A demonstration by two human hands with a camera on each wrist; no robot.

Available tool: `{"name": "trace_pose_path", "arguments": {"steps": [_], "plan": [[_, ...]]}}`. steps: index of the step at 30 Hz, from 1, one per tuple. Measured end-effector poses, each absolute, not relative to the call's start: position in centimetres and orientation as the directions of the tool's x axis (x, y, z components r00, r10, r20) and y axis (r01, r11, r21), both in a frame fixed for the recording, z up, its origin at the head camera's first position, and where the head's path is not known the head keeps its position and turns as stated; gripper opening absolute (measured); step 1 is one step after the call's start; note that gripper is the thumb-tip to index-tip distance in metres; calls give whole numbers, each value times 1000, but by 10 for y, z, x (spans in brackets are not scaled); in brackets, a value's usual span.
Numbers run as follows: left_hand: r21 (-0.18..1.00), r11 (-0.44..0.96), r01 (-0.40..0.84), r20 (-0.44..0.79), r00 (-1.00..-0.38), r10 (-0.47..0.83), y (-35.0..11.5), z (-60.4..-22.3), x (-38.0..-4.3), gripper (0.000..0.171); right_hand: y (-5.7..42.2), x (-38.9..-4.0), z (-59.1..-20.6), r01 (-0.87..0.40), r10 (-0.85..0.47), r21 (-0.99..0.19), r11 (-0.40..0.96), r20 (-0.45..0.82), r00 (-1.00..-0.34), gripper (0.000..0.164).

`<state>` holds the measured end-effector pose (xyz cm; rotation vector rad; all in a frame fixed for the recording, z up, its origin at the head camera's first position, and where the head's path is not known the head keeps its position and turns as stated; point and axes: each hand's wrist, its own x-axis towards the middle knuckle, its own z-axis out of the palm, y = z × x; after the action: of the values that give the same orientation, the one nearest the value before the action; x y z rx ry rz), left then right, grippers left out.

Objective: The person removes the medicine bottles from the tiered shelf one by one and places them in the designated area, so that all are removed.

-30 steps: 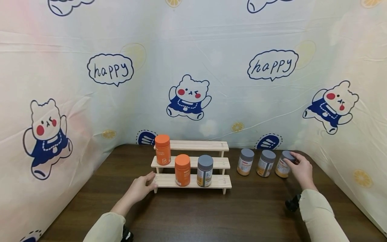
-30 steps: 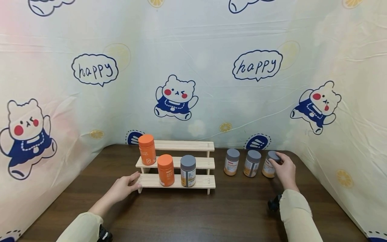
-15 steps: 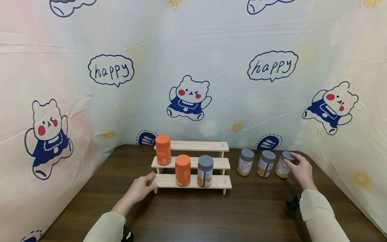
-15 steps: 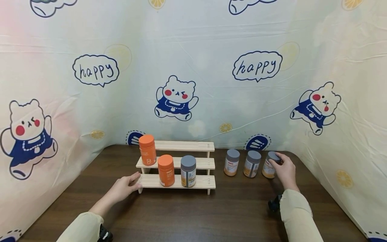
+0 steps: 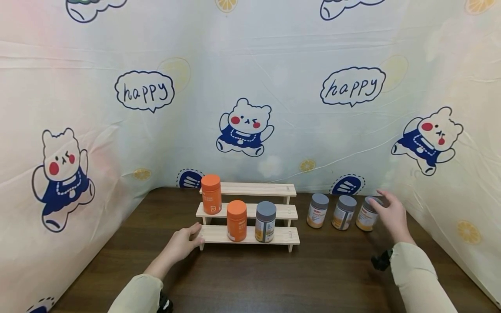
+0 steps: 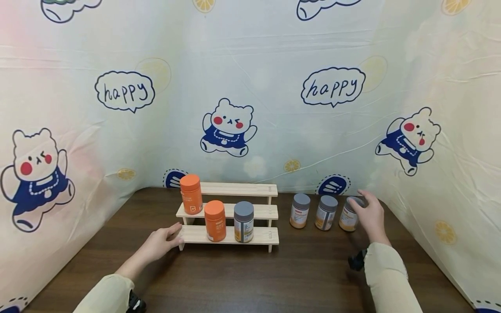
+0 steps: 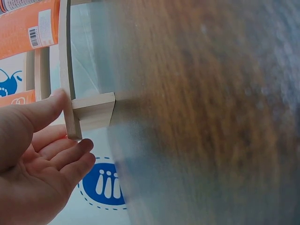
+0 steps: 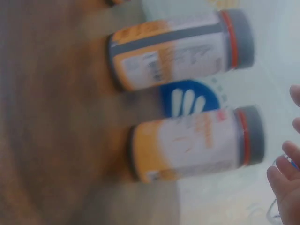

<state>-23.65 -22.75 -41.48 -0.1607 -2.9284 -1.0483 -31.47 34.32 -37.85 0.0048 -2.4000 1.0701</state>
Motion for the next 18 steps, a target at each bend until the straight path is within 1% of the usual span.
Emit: {"name": "trace_pose_path", "arguments": {"steps": [3,11,18], "plan": [[636,765,103,62,-995,83,-228,-415,-236,53,335,-313,-365,-254,159,-690,678,475,-866,58],[639,762,101,58,-995,83,-229,-415,-236,53,301,-313,-327,-410,31,-653,637,552,-833,54],[647,756,101,59,-995,82,-228,-416,-236,54,263,-317,-303,-450,-47,-622,641,553,-832,54]]}}
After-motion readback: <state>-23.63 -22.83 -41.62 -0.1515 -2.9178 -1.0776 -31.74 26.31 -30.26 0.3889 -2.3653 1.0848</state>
